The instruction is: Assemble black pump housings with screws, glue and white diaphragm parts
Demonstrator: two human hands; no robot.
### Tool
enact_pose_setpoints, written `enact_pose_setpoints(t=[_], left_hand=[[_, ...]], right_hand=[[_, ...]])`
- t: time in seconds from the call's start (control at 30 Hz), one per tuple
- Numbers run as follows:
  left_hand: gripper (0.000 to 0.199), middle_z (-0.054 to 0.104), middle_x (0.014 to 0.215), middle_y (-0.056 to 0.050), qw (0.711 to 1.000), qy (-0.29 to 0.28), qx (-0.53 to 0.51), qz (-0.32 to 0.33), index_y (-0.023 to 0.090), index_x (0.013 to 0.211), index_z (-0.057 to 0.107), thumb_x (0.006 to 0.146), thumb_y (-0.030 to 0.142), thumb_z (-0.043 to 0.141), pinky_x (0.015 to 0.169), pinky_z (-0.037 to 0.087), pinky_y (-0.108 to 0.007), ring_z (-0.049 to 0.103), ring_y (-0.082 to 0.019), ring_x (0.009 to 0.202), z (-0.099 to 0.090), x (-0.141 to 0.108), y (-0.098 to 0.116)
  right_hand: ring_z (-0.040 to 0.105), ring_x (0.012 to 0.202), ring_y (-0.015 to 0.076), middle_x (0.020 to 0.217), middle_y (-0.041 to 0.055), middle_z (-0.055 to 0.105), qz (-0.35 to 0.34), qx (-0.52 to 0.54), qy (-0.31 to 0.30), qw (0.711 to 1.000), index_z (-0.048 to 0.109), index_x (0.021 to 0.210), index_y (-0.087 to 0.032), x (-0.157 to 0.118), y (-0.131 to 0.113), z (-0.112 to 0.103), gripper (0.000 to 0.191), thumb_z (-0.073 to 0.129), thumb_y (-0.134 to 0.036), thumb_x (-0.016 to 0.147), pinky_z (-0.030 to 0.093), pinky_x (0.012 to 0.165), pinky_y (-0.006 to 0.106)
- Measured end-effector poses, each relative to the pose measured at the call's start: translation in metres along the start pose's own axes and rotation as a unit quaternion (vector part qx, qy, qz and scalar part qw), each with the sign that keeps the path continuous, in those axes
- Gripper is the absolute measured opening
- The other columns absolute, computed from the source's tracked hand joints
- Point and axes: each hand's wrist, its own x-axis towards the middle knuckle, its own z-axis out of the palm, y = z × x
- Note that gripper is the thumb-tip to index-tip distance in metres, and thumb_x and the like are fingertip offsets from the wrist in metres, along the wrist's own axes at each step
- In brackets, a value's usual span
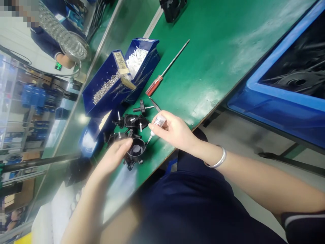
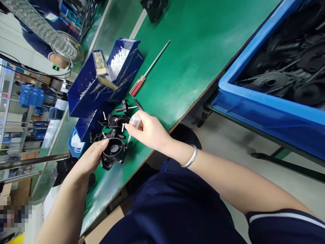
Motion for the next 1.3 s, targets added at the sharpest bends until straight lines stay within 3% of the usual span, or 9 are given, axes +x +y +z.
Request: enact_pose_setpoints(t=[0.27,0.63,0.87,1.07,1.3], left_hand=[[0.057,0.062,0.059,-0.001,1.0,-0.013,0.009,-0.024,0.018,0.07,0.066,0.085,0.069,0.045,0.06,0.051,-0.031,0.058,-0.021,0.06,-0.001,0.002,0.006],[0.056,0.074,0.079,-0.005,0.999,-0.024,-0.007,-0.032,0.018,0.079,0.071,0.088,0.067,0.045,0.063,0.048,-0.027,0.06,-0.022,0.07,-0.006,0.007,-0.005],[0.053,0.065,0.062,-0.003,0.999,-0.017,-0.007,-0.044,0.019,0.067,0.065,0.088,0.066,0.048,0.065,0.048,-0.028,0.059,-0.022,0.067,-0.006,0.008,-0.002],[0.052,0.07,0.071,-0.003,0.999,-0.016,-0.016,-0.045,0.019,0.076,0.068,0.088,0.066,0.048,0.058,0.046,-0.027,0.06,-0.021,0.066,-0.006,0.008,0.001],[0.064,0.067,0.058,-0.005,0.998,-0.022,0.004,-0.065,0.018,0.069,0.068,0.087,0.072,0.04,0.05,0.044,-0.028,0.059,-0.021,0.058,-0.004,0.008,0.005]], right_hand=[[0.052,0.062,0.0072,0.074,-0.0013,0.057,-0.007,0.005,0.004,1.0,0.052,0.088,-0.012,-0.001,0.0,-0.001,0.028,0.062,-0.037,0.094,0.034,0.053,0.018],[0.049,0.061,0.0061,0.074,-0.002,0.055,-0.012,-0.003,-0.005,1.0,0.05,0.088,-0.013,0.0,0.003,-0.002,0.03,0.061,-0.039,0.094,0.032,0.055,0.018],[0.048,0.06,0.0059,0.073,-0.0026,0.054,-0.015,-0.002,-0.005,1.0,0.051,0.088,-0.013,0.0,0.004,-0.002,0.027,0.061,-0.037,0.094,0.032,0.053,0.018],[0.051,0.064,0.007,0.076,-0.0019,0.056,-0.018,0.01,-0.006,1.0,0.05,0.089,-0.013,0.001,0.005,-0.002,0.027,0.062,-0.037,0.094,0.031,0.053,0.019],[0.05,0.064,0.007,0.076,-0.0019,0.056,-0.007,0.019,-0.008,1.0,0.05,0.089,-0.013,0.0,0.004,-0.002,0.027,0.064,-0.035,0.092,0.032,0.054,0.018]])
